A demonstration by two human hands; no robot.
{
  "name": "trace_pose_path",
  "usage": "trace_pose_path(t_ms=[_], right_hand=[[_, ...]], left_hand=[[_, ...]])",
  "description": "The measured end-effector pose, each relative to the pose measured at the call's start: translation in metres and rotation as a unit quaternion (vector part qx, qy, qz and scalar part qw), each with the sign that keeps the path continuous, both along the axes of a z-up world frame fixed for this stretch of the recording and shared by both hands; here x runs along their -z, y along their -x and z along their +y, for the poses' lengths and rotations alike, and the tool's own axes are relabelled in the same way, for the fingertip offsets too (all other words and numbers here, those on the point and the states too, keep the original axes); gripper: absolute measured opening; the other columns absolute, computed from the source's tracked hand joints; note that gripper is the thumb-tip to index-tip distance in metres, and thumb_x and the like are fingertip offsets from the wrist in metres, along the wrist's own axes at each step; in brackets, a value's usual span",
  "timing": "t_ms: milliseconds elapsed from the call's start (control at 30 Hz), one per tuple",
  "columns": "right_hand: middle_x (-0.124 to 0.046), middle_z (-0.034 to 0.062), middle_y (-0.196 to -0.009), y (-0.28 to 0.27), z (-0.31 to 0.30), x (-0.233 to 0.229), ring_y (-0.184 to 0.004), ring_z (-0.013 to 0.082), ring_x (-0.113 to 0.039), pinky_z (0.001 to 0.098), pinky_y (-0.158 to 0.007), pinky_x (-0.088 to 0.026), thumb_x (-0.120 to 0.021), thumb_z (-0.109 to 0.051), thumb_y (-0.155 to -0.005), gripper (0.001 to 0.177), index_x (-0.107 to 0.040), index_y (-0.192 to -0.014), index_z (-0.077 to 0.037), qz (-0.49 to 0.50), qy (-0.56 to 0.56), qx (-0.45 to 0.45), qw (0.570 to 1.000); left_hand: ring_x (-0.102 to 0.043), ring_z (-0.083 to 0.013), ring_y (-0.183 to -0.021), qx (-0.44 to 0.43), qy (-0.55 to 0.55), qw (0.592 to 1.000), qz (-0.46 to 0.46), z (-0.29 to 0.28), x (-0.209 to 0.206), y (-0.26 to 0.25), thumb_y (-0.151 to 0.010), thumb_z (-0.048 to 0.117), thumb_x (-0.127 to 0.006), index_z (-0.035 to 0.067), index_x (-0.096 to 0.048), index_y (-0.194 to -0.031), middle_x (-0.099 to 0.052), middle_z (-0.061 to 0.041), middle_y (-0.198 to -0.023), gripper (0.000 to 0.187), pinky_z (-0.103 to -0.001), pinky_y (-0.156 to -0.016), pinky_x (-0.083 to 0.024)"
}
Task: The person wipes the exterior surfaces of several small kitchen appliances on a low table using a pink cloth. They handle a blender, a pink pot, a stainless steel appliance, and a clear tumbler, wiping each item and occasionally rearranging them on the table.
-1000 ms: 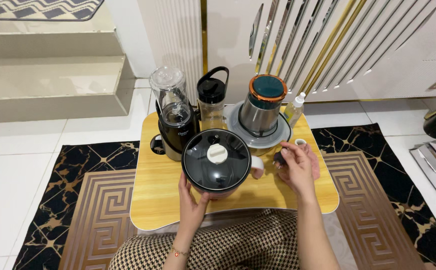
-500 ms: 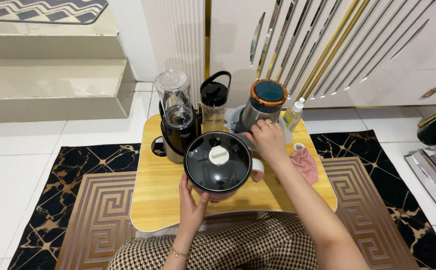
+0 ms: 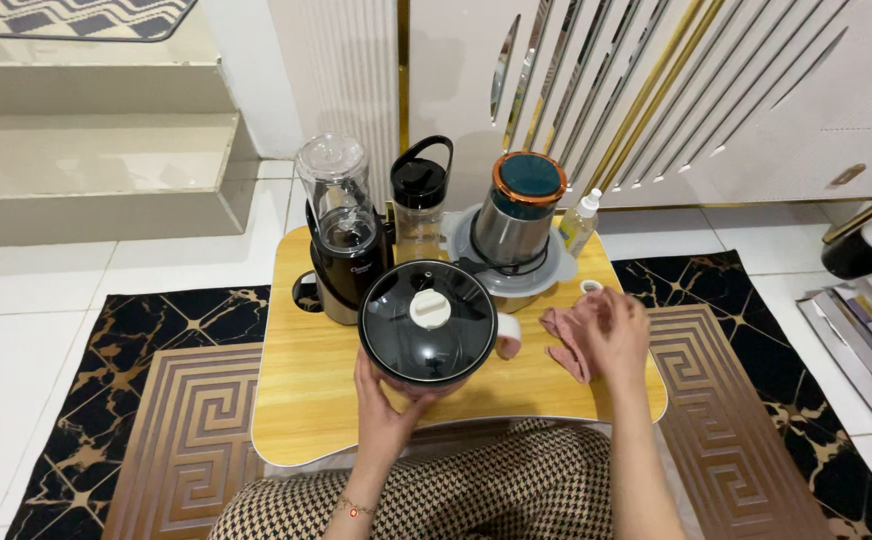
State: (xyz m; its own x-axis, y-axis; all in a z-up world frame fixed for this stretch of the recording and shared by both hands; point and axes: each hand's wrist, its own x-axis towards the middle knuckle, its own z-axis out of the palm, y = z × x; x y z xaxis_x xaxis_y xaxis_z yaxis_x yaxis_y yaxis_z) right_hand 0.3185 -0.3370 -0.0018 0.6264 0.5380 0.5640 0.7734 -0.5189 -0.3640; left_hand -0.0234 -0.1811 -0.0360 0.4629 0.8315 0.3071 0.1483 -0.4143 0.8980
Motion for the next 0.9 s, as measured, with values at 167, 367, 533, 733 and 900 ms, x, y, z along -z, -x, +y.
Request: trace_pose_path(t_ms=[167, 367, 533, 733, 900], right_hand=[[-0.047, 0.0209, -0.149, 0.052, 0.001, 0.085, -0.145, 0.0438, -0.037, 0.0552, -0.116, -0.029, -0.065, -0.051, -0.090, 0.066, -0.052, -0.145, -0.016, -0.025, 0.194, -0.070, 0.978], [-0.036, 0.0162, -0.161, -0.019, -0.012, 0.061, -0.152, 0.0383, -0.026, 0.0550, -0.120, -0.020, -0.062, -0.047, -0.089, 0.069, -0.045, -0.152, -0.025, 0.021, 0.254, -0.107, 0.961], [-0.030, 0.0221, -0.160, -0.009, 0.039, 0.073, -0.148, 0.0479, -0.021, 0.0611, -0.118, -0.011, -0.044, -0.044, -0.105, 0.060, -0.034, -0.158, -0.016, 0.044, 0.254, -0.012, 0.966], [-0.043, 0.0203, -0.154, 0.107, -0.026, 0.098, -0.143, 0.0499, -0.035, 0.0604, -0.115, -0.024, -0.050, -0.043, -0.098, 0.064, -0.040, -0.152, -0.011, -0.056, 0.282, -0.206, 0.935], [-0.051, 0.0207, -0.146, 0.010, -0.049, 0.060, -0.137, 0.0443, -0.045, 0.0586, -0.111, -0.032, -0.054, -0.041, -0.098, 0.057, -0.049, -0.149, -0.015, -0.019, 0.273, -0.117, 0.955]], left_hand=[[-0.028, -0.0384, -0.149, -0.041, -0.019, 0.999, 0.000, -0.009, -0.004, -0.007, -0.066, 0.034, -0.093, 0.002, -0.007, -0.159, -0.022, -0.023, -0.160, 0.130, -0.047, -0.119, -0.031], [-0.026, -0.0408, -0.151, -0.043, -0.043, 0.998, 0.008, -0.014, 0.006, -0.005, -0.068, 0.033, -0.091, 0.001, -0.006, -0.160, -0.022, -0.026, -0.161, 0.129, -0.048, -0.121, -0.029], [-0.027, -0.0423, -0.149, -0.046, -0.066, 0.996, 0.033, -0.015, 0.015, -0.004, -0.069, 0.035, -0.091, 0.001, -0.006, -0.159, -0.022, -0.027, -0.160, 0.128, -0.048, -0.120, -0.031], [-0.034, -0.0406, -0.146, -0.052, -0.031, 0.998, 0.008, -0.014, 0.012, -0.004, -0.065, 0.030, -0.093, 0.002, -0.010, -0.158, -0.026, -0.026, -0.157, 0.127, -0.047, -0.118, -0.036], [-0.041, -0.0392, -0.143, -0.035, -0.021, 0.999, -0.006, -0.012, 0.008, 0.000, -0.067, 0.027, -0.093, 0.001, -0.012, -0.158, -0.033, -0.025, -0.154, 0.124, -0.046, -0.117, -0.039]])
